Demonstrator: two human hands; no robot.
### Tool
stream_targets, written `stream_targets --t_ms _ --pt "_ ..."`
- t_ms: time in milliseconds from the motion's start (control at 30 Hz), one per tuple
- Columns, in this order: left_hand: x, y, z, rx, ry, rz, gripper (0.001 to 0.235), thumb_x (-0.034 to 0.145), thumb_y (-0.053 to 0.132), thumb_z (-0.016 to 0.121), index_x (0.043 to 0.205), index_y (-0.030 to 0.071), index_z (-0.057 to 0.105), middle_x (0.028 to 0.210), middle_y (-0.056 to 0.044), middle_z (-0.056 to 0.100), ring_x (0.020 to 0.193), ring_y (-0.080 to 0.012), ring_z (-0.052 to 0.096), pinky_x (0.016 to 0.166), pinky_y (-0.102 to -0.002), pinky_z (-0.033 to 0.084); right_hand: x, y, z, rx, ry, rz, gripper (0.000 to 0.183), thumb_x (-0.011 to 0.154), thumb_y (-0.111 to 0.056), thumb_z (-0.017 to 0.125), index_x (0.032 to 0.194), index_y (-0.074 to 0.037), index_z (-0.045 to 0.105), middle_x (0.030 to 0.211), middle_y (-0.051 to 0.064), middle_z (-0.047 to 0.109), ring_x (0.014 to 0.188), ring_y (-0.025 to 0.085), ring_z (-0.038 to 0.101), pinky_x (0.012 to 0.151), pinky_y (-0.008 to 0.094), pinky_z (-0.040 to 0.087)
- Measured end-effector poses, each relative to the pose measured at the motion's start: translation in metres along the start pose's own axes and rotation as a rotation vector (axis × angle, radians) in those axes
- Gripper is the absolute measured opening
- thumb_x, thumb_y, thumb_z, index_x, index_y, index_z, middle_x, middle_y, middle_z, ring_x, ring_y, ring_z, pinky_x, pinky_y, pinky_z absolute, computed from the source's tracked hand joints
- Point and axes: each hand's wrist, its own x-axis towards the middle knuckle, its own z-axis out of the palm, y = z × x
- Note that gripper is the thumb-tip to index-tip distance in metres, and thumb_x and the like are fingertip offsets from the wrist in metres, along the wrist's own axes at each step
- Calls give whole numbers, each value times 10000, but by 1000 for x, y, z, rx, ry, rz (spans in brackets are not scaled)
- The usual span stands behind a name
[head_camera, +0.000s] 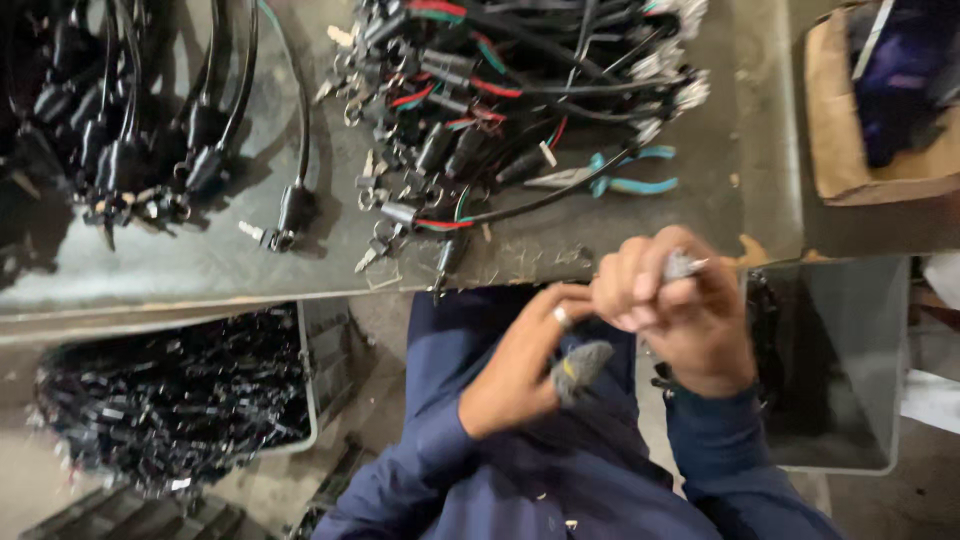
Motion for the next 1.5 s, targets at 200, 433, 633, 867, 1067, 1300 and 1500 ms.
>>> stream_targets --t_ms 200,433,633,867,1067,1300,1500 --pt "-7 -3 10 151 -64 175 351 856 121 689 1199 103 614 1251 -110 631 1204 -361 602 1047 -433 466 -14 -28 -22 -44 269 -288 330 1135 -414 623 962 -139 566 726 -43 428 663 72 427 626 216 332" --pt "-36 -31 20 -237 -146 -167 270 979 74 588 1246 38 592 1043 -114 667 967 -257 667 889 -323 521 -6 -24 -15 1331 324 -103 370 949 -495 638 887 -136 576 840 -100 582 800 108 513 636 274 426" --pt "-41 -59 30 -328 -82 -163 337 890 28 556 1227 20 569 1002 -83 614 919 -181 576 861 -302 489 -41 43 -13 -280 -30 2 257 1101 -336 600 1036 -93 656 1120 112 634 1164 261 605 1073 434 490" --pt "-40 -63 22 -805 -191 -476 125 1113 160 504 1205 84 542 1053 3 535 965 -99 487 856 -254 431 -54 39 -47 -749 -217 199 210 950 -125 721 1137 -29 723 1188 109 679 1116 215 687 959 342 565" --pt "-33 -50 -15 -947 -205 -468 440 978 121 640 1379 189 472 1188 -8 603 1053 -101 591 910 -274 500 -56 35 -48 -506 -133 330 176 889 -37 747 1060 -1 727 1085 114 722 1022 203 705 871 308 572" --pt "-40 -32 9 -240 218 -60 396 939 6 720 1306 50 578 1244 -127 628 1142 -274 630 997 -352 513 -85 94 -14 -804 300 88 166 893 -82 811 939 -15 666 928 39 640 827 104 599 729 231 485" --pt "-38 -35 4 -67 131 46 483 894 2 759 1317 65 536 1216 -147 608 1120 -332 626 984 -386 516 -91 77 -45 -779 167 380 153 848 -64 789 953 -3 696 876 33 637 766 87 600 660 239 485"
